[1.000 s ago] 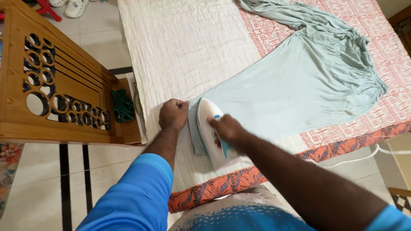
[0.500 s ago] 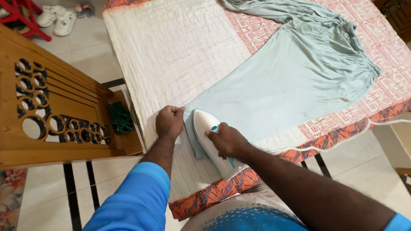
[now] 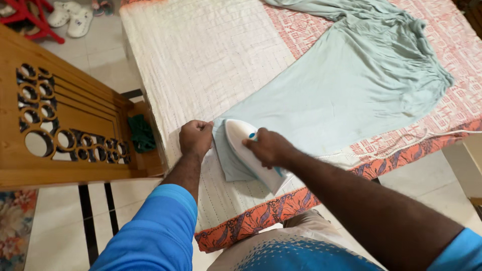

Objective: The person irons a light blue pair of pants on a bed. They use a white and blue electric iron to smooth the fabric, frequently adjusting and repositioning the pants with their hands to ensure even coverage.

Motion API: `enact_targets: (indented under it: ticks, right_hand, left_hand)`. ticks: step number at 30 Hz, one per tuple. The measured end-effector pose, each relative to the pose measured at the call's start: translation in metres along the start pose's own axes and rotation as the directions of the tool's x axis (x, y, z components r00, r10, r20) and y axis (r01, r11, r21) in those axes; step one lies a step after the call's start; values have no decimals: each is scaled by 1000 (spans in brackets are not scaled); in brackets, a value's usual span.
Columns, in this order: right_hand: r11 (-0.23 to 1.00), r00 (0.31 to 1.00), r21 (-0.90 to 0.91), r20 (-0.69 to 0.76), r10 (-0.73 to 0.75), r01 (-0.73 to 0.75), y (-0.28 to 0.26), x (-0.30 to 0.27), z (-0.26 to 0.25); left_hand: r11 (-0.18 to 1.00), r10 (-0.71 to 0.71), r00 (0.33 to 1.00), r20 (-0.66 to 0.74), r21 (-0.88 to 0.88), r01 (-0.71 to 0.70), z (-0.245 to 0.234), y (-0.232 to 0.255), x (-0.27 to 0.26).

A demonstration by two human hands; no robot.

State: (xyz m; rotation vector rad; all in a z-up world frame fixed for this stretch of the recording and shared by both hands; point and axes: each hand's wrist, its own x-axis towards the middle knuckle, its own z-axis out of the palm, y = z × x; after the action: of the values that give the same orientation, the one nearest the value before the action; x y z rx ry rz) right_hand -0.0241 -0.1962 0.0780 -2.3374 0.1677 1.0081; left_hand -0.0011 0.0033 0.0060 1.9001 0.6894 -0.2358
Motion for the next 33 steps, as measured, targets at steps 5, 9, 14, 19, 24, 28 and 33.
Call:
enact_targets:
  ticks: [5, 9, 14, 19, 24, 28, 33]
  right_hand:
    - [998, 995, -46, -89, -43, 39, -8, 50, -45]
    - [999, 990, 29, -137, 19, -15, -6, 53, -68]
    - [988, 976, 134, -193, 101, -76, 40, 16, -58]
    - [997, 976, 77, -215, 16, 1, 33, 58, -95]
    - [988, 974, 152, -220, 55, -22, 28, 67, -103]
    - [987, 975, 146, -198, 100, -72, 47, 27, -62]
    - [973, 945, 104, -239, 225, -205, 82, -25, -33]
  left_hand:
    - [989, 99, 993, -67, 117, -91, 8, -11, 7]
    - [987, 112, 991, -75, 125, -102, 10, -13, 8]
    - [982, 104, 986, -131, 171, -81, 14, -16, 9]
    - [968, 149, 979, -143, 224, -115, 14, -15, 8]
    - [819, 500, 791, -353, 488, -300, 40, -10, -7]
    - [530, 750, 657, 75, 526, -665, 93, -3, -47]
    - [331, 670, 656, 347, 651, -683, 99, -17, -48]
